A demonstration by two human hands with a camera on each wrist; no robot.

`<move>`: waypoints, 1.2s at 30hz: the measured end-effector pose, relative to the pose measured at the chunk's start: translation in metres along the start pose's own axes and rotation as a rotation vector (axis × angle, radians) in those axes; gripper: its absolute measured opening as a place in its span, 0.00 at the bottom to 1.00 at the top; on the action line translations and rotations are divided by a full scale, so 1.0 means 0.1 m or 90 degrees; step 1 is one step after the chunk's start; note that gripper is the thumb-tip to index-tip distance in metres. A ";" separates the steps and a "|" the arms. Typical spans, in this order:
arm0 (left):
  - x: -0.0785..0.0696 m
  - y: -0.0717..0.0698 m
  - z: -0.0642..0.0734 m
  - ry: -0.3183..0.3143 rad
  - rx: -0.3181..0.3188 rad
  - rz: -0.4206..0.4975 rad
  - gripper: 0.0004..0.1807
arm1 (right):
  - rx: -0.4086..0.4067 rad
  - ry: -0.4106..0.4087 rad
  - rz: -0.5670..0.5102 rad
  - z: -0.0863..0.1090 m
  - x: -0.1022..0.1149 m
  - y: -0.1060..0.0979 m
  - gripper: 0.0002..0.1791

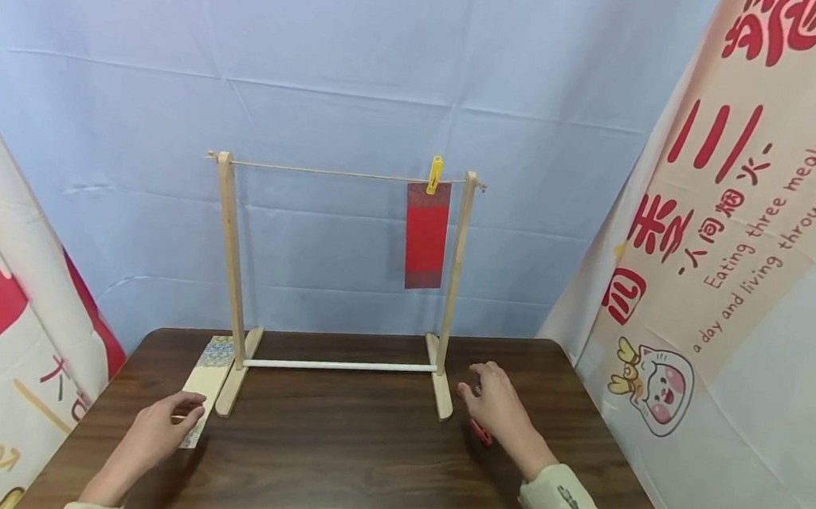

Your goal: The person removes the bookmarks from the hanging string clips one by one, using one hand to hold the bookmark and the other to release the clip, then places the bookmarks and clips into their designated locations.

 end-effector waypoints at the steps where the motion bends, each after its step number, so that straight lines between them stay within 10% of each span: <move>1: -0.02 0.00 -0.01 0.000 0.003 0.002 0.14 | -0.001 -0.003 -0.001 -0.02 0.01 -0.02 0.24; 36: -0.84 0.16 -0.43 0.098 0.023 0.057 0.22 | -0.065 -0.189 -0.076 -0.44 0.49 -0.59 0.20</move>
Point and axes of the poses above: each hand's wrist, its own z-axis away from the middle knuckle, its own y-axis out of the palm, x = y × z, the point moved 1 cm from there along -z, towards the middle knuckle, and after that the axes turned 1 degree about y, right-handed, at the moved point
